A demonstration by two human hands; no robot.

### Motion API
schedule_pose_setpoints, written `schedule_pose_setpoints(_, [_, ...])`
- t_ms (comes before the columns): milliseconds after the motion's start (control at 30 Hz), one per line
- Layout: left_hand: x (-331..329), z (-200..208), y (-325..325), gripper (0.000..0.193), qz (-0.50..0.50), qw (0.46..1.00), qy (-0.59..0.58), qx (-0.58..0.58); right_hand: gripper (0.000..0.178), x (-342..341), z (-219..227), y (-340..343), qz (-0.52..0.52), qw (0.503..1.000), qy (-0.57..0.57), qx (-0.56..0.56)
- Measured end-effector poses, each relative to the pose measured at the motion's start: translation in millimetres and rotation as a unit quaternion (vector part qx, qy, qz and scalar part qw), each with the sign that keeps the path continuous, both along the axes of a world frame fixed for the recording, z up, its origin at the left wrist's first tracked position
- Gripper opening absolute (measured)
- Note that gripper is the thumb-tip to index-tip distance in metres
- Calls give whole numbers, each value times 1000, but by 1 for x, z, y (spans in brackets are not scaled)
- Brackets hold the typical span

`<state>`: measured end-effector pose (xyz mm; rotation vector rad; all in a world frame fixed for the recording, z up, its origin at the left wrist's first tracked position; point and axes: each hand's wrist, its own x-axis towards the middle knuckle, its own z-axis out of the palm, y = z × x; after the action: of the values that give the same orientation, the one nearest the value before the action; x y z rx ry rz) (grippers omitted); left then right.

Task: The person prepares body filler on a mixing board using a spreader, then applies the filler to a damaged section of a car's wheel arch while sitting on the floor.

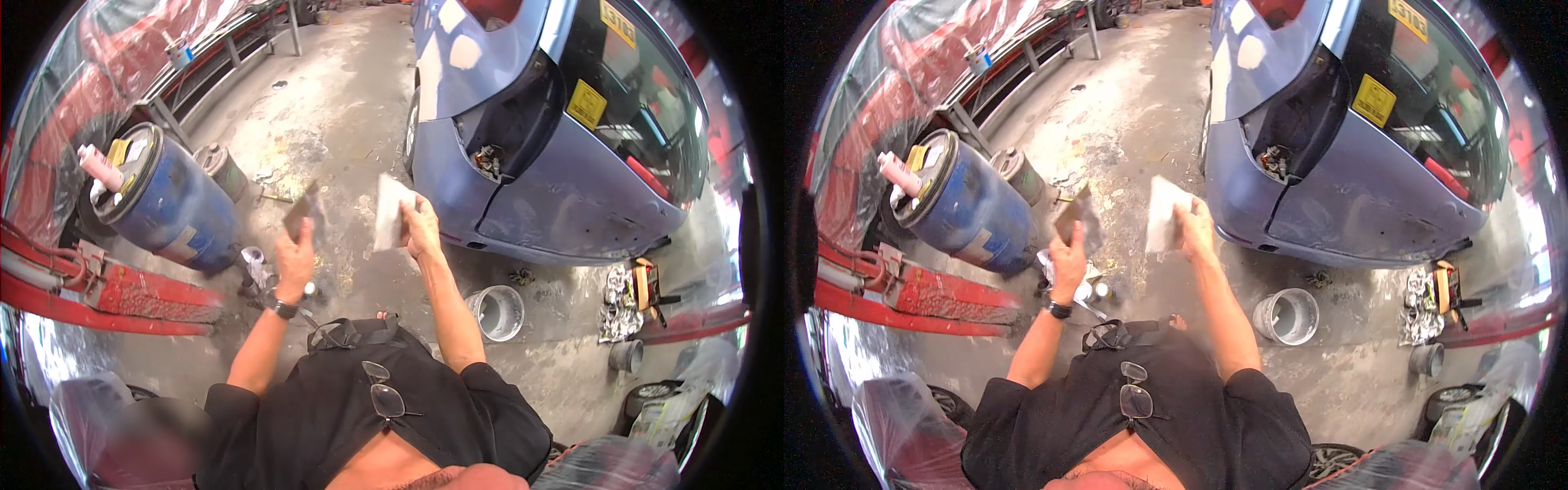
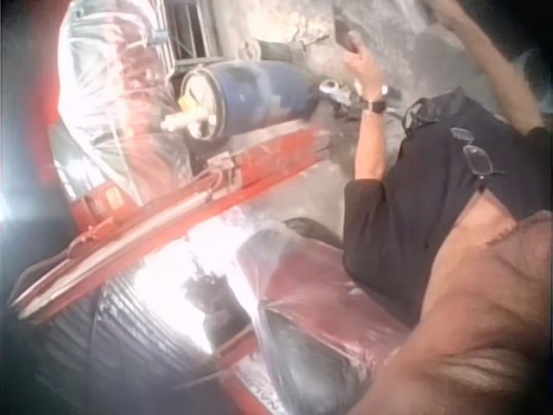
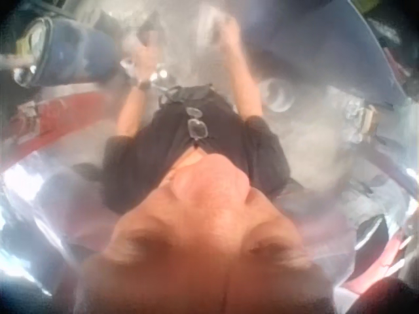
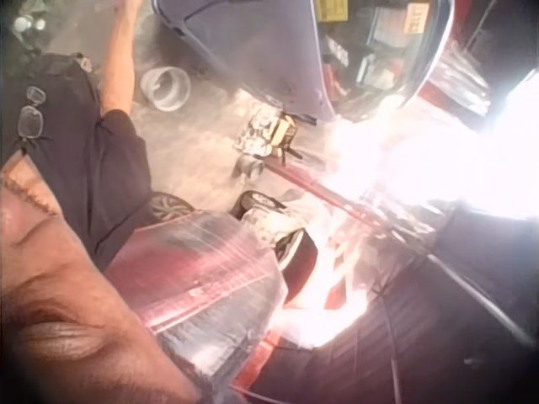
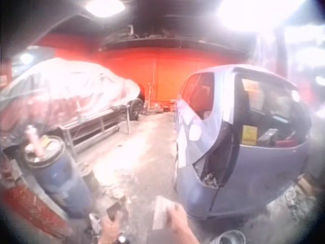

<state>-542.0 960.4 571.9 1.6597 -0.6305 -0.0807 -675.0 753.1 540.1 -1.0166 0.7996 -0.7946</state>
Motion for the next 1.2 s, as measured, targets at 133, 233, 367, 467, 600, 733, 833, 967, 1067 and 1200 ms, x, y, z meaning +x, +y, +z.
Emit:
schedule_pose_setpoints(133, [-53, -16, -26, 29, -85, 993, -79, -11, 42, 5, -56, -20, 5, 973, -81, 216])
schedule_pose_setpoints(233, [-73, 2, -41, 26, -207, 963, -174, -12, 56, 17, -57, -6, 70, 942, -77, 318])
schedule_pose_setpoints(367, [-90, 7, -68, 22, -221, 957, -190, 8, 31, 16, -73, -14, 144, 943, -116, 277])
schedule_pose_setpoints(467, [-78, 3, -87, 19, -136, 984, -115, 24, 36, 10, -62, 1, 220, 974, -46, 1])
schedule_pose_setpoints(600, [-8, 1, -116, 38, 20, 995, -52, 78, 52, -26, -48, -5, 460, 875, 146, 35])
schedule_pose_setpoints(733, [53, -22, -120, 34, 16, 989, 111, -100, 40, -35, -75, -20, 187, 980, 30, 53])
schedule_pose_setpoints(833, [55, -9, -119, 14, 18, 795, 571, -206, 26, -24, -25, -66, 105, 990, 84, -42])
schedule_pose_setpoints(967, [80, -102, -89, 18, -185, 406, 798, -404, 14, 39, 44, -48, 100, 782, 44, -613])
schedule_pose_setpoints(1067, [53, -31, -124, 21, -26, 731, 649, -209, 10, 91, 61, -47, 228, 644, -140, -717])
schedule_pose_setpoints(1200, [132, -44, -125, 27, -144, 783, 587, -146, 16, 168, -19, -155, 155, 779, 245, -555])
